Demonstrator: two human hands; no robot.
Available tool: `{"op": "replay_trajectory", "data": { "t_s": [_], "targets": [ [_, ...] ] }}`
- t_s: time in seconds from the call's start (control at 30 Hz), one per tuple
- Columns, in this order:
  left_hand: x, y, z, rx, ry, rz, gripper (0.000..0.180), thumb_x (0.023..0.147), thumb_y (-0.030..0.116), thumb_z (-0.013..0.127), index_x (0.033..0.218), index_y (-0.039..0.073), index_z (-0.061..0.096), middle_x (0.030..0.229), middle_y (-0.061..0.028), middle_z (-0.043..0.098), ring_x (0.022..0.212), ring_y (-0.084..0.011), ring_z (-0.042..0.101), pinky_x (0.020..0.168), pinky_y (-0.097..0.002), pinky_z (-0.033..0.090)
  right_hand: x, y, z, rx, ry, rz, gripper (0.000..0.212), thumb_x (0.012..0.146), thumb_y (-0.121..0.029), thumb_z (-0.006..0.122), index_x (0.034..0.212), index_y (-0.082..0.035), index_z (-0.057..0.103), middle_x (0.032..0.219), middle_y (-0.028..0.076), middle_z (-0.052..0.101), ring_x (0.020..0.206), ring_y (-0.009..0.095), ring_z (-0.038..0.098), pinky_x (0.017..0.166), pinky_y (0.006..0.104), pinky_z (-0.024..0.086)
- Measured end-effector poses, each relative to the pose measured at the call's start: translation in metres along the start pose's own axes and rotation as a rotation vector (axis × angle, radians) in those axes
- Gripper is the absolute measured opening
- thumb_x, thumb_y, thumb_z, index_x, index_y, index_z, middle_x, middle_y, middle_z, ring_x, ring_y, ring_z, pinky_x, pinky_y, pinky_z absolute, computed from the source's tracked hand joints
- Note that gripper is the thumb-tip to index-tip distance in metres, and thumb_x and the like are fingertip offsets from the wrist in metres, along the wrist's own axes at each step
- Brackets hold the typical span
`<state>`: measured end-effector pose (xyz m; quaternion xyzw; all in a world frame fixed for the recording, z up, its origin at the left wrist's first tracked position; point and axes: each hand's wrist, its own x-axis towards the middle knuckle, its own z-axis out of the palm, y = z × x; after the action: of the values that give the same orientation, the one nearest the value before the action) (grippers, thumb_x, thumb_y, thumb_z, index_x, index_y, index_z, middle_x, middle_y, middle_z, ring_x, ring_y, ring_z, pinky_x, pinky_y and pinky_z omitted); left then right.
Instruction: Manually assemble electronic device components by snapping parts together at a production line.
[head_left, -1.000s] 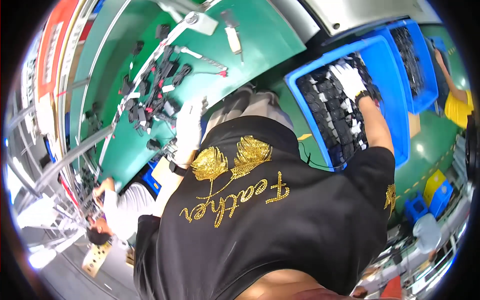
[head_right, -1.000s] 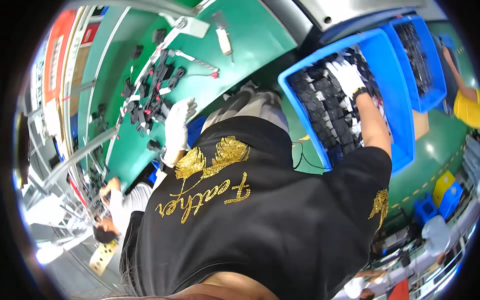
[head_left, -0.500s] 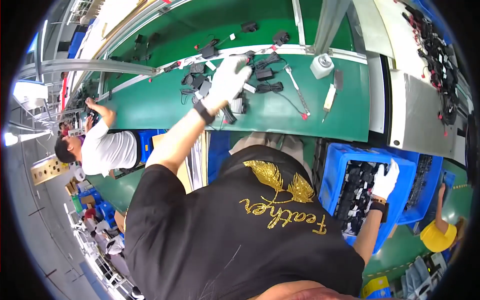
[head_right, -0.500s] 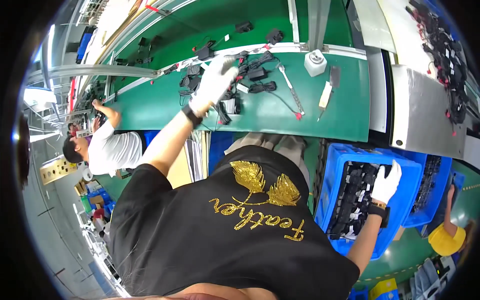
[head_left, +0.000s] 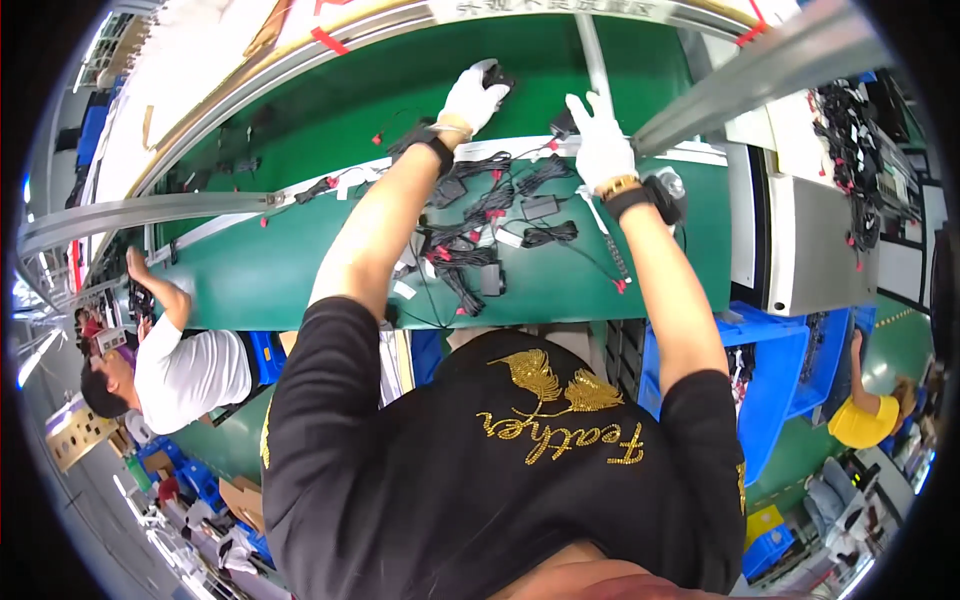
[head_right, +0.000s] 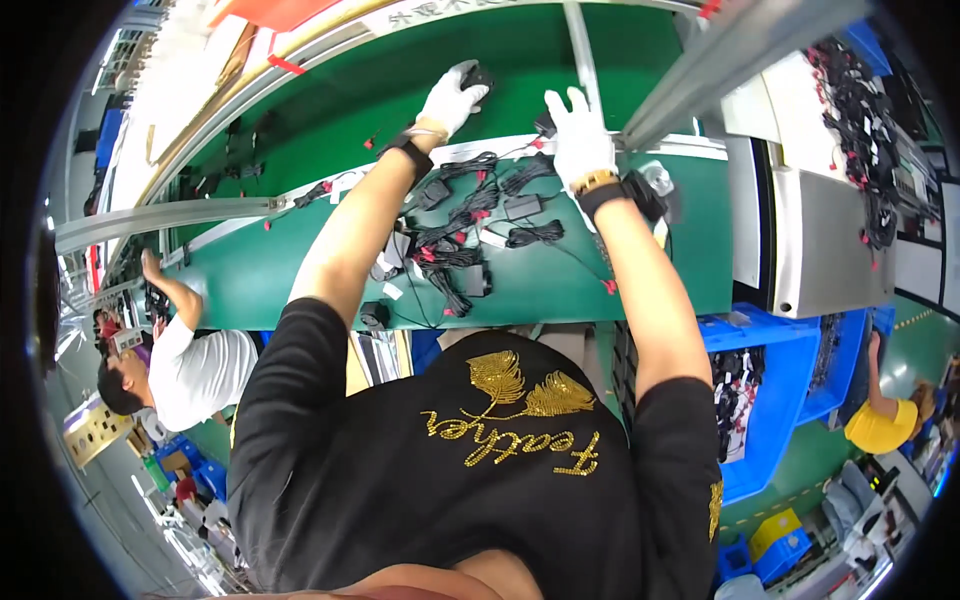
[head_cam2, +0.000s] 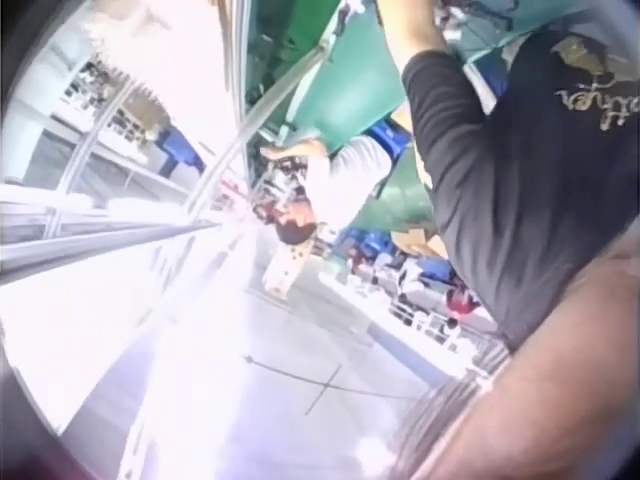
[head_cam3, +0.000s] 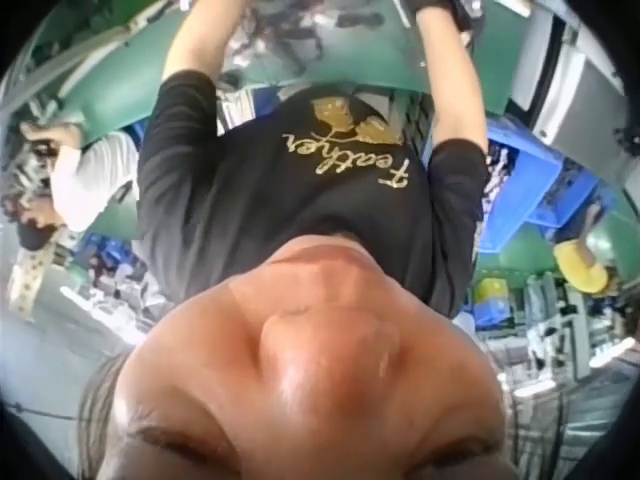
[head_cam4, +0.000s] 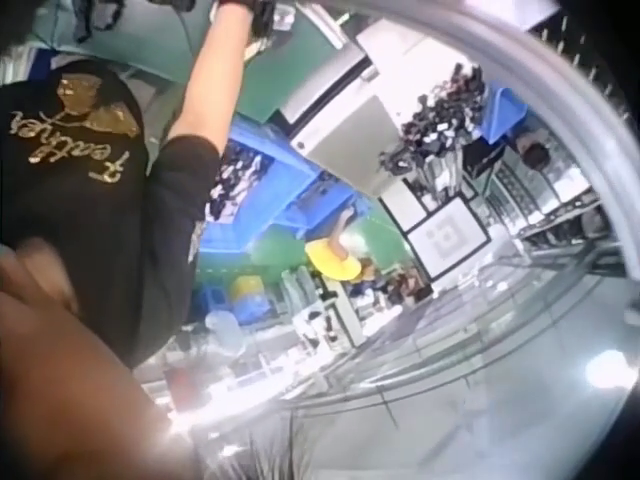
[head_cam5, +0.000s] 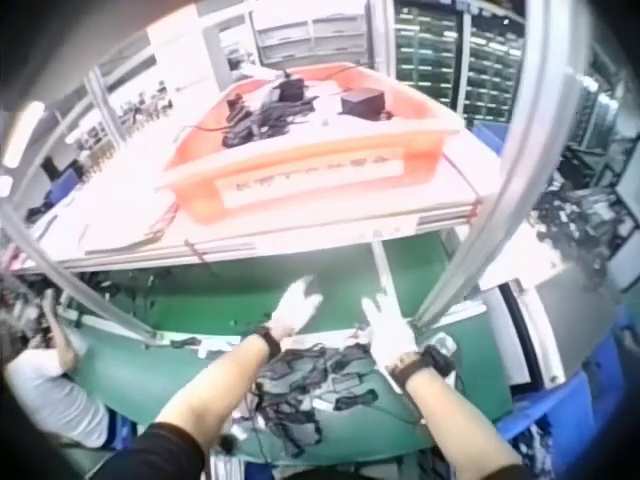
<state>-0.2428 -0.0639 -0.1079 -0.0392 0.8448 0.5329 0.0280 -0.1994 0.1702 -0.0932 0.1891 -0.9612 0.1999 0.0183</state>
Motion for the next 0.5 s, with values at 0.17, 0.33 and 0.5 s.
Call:
{"op": "replay_trajectory", "data": {
  "t_s": [0.17,0.33,0.5],
  "targets": [
    [-0.077,0.08,-0.07,-1.042,-0.149,-0.046,0.047,0.097,0.021,0.045,0.137,-0.003,0.038,0.106,-0.0143,0.058,0.086,-0.0223,0.061,0.064,-0.0279,0.048,0.048,0.027,0.053,-0.255,-0.228,0.064,0.022,0.083,-0.015,0.056,0.103,-0.011,0.064,0.111,0.015,0.064,0.094,0.034,0.065,0.083,0.0433,0.052],
    [-0.158,0.119,-0.098,-1.134,-0.104,0.068,0.046,0.094,0.01,0.049,0.137,-0.003,0.038,0.109,-0.0124,0.056,0.093,-0.0218,0.057,0.071,-0.0291,0.051,0.034,-0.024,0.007,0.195,-0.11,0.154,0.039,0.077,-0.027,0.068,0.107,-0.003,0.063,0.104,0.019,0.066,0.094,0.034,0.065,0.084,0.0402,0.052],
    [-0.192,0.137,-0.09,-0.742,-0.022,-0.037,0.05,0.094,0.017,0.049,0.137,-0.005,0.036,0.112,-0.0158,0.055,0.095,-0.0266,0.055,0.068,-0.0305,0.05,-0.037,-0.075,-0.069,1.063,0.166,0.133,0.048,0.087,-0.017,0.061,0.127,0.006,0.047,0.119,0.019,0.055,0.105,0.032,0.059,0.097,0.0447,0.046]
  ]
}}
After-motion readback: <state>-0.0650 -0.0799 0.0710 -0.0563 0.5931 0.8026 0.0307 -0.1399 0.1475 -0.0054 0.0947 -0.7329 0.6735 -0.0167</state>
